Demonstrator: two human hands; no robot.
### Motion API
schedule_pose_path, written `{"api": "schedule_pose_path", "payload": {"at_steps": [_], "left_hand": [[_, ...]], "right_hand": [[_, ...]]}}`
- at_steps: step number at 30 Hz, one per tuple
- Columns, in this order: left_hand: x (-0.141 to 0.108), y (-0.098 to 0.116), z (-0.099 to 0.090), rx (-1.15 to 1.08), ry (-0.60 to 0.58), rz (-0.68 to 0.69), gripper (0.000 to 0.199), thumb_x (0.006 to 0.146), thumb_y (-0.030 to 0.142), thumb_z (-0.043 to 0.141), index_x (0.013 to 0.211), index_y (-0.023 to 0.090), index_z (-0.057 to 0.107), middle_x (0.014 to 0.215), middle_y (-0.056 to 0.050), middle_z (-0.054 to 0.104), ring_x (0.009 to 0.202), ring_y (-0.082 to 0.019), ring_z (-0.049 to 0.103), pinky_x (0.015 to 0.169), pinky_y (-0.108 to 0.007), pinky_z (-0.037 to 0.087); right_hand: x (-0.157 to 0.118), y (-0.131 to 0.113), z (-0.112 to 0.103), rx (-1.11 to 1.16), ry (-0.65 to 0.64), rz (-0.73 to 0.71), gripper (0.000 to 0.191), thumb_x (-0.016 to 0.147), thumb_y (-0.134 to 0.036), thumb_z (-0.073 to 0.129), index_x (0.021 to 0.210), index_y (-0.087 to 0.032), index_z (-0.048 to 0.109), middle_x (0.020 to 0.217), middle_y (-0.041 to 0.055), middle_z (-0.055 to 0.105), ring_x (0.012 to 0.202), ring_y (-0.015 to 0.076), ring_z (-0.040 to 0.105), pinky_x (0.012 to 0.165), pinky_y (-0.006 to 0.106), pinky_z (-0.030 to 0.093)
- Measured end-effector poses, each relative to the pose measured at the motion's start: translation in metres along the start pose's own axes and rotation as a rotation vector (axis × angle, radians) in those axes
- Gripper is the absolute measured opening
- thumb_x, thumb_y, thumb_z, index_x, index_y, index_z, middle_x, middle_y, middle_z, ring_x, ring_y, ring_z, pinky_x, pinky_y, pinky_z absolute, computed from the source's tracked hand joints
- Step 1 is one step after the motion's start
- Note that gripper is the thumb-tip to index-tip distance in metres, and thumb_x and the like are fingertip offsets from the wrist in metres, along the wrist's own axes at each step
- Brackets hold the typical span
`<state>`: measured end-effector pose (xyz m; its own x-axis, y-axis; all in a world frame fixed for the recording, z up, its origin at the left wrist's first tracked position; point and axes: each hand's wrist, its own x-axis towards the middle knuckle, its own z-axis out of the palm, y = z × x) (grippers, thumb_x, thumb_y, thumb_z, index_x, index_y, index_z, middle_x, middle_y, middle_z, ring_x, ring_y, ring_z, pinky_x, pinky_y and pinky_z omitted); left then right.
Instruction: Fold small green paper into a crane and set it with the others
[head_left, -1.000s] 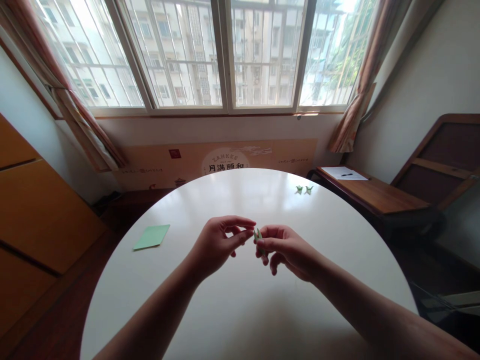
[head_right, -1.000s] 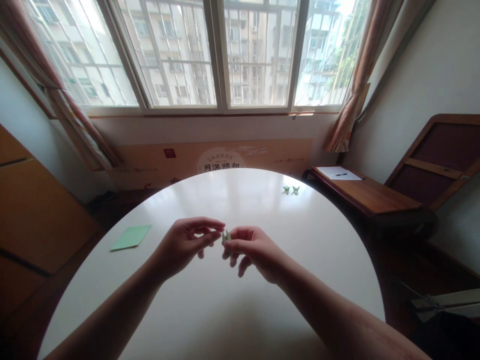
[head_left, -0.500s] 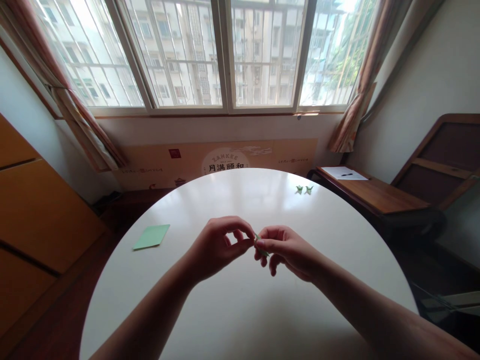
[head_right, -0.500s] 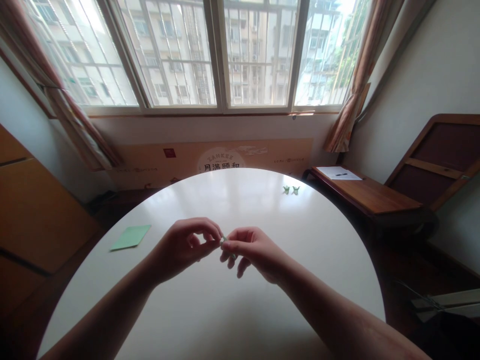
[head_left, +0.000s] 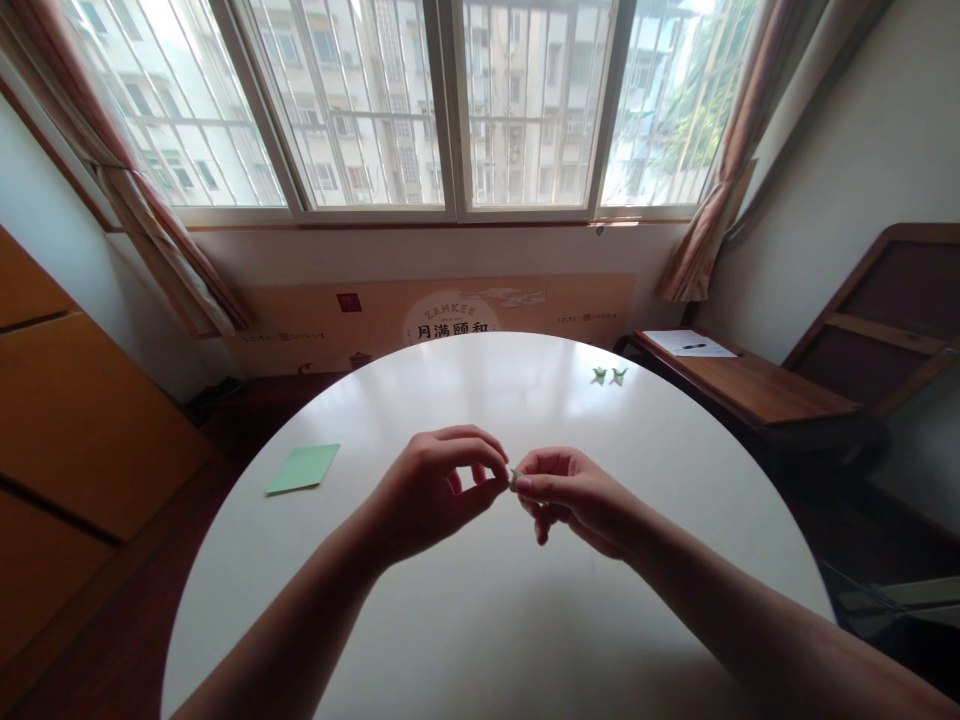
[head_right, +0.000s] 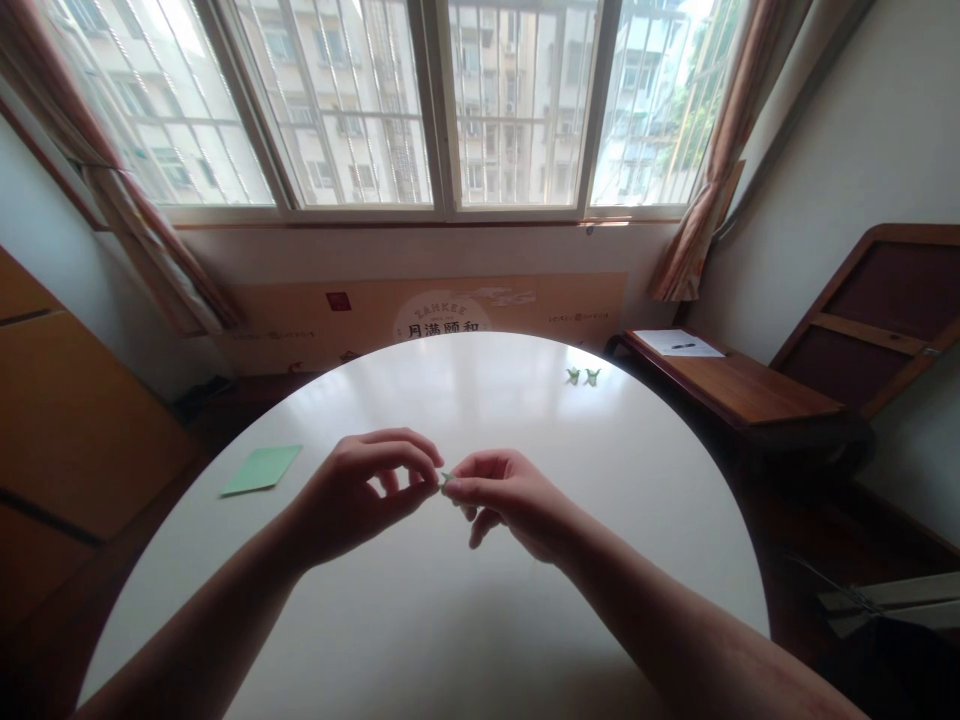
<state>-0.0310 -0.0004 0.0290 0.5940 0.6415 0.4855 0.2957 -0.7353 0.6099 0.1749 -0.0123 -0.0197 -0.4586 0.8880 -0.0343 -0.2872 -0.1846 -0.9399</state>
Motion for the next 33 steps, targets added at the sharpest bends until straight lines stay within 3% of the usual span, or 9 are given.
{"api": "schedule_pose_path", "payload": {"at_steps": [5, 11, 19, 25, 33], "left_hand": [[-0.003, 0.001, 0.003, 0.155, 0.042, 0.102, 0.011, 0.087, 0.014, 0.066, 0.079, 0.019, 0.071, 0.093, -0.005, 0.073, 0.068, -0.011, 0.067, 0.053, -0.019, 0.051], [-0.004, 0.005, 0.004, 0.337, 0.166, 0.289, 0.010, 0.088, 0.015, 0.069, 0.084, 0.022, 0.075, 0.092, -0.006, 0.075, 0.080, -0.016, 0.071, 0.072, -0.025, 0.057], [-0.006, 0.005, 0.007, 0.437, 0.252, 0.403, 0.010, 0.085, 0.014, 0.073, 0.088, 0.022, 0.076, 0.091, -0.006, 0.077, 0.074, -0.015, 0.070, 0.066, -0.025, 0.056], [-0.002, 0.006, 0.011, 0.392, 0.317, 0.515, 0.012, 0.084, 0.011, 0.073, 0.090, 0.020, 0.073, 0.087, -0.005, 0.075, 0.069, -0.014, 0.067, 0.062, -0.024, 0.054], [-0.002, 0.006, 0.015, 0.364, 0.315, 0.551, 0.020, 0.080, 0.003, 0.075, 0.094, 0.017, 0.071, 0.087, -0.005, 0.075, 0.070, -0.014, 0.066, 0.062, -0.025, 0.053]], "right_hand": [[0.000, 0.002, 0.001, 0.003, 0.033, -0.040, 0.027, 0.071, -0.037, 0.088, 0.074, -0.016, 0.071, 0.060, -0.0036, 0.055, 0.052, 0.0086, 0.050, 0.050, 0.022, 0.051], [-0.001, 0.005, 0.005, 0.097, 0.015, -0.068, 0.026, 0.075, -0.036, 0.086, 0.077, -0.016, 0.069, 0.064, -0.0022, 0.057, 0.057, 0.0094, 0.052, 0.053, 0.022, 0.051], [-0.004, 0.005, 0.008, 0.169, 0.004, -0.118, 0.022, 0.076, -0.033, 0.086, 0.079, -0.017, 0.071, 0.062, -0.0026, 0.057, 0.056, 0.0089, 0.052, 0.053, 0.021, 0.052], [-0.001, 0.006, 0.011, 0.195, 0.009, -0.166, 0.021, 0.075, -0.032, 0.087, 0.080, -0.017, 0.073, 0.060, -0.0034, 0.056, 0.054, 0.0082, 0.051, 0.052, 0.020, 0.052], [-0.003, 0.006, 0.012, 0.271, 0.007, -0.162, 0.019, 0.074, -0.029, 0.086, 0.078, -0.017, 0.072, 0.060, -0.0023, 0.060, 0.055, 0.0088, 0.053, 0.052, 0.020, 0.053]]}}
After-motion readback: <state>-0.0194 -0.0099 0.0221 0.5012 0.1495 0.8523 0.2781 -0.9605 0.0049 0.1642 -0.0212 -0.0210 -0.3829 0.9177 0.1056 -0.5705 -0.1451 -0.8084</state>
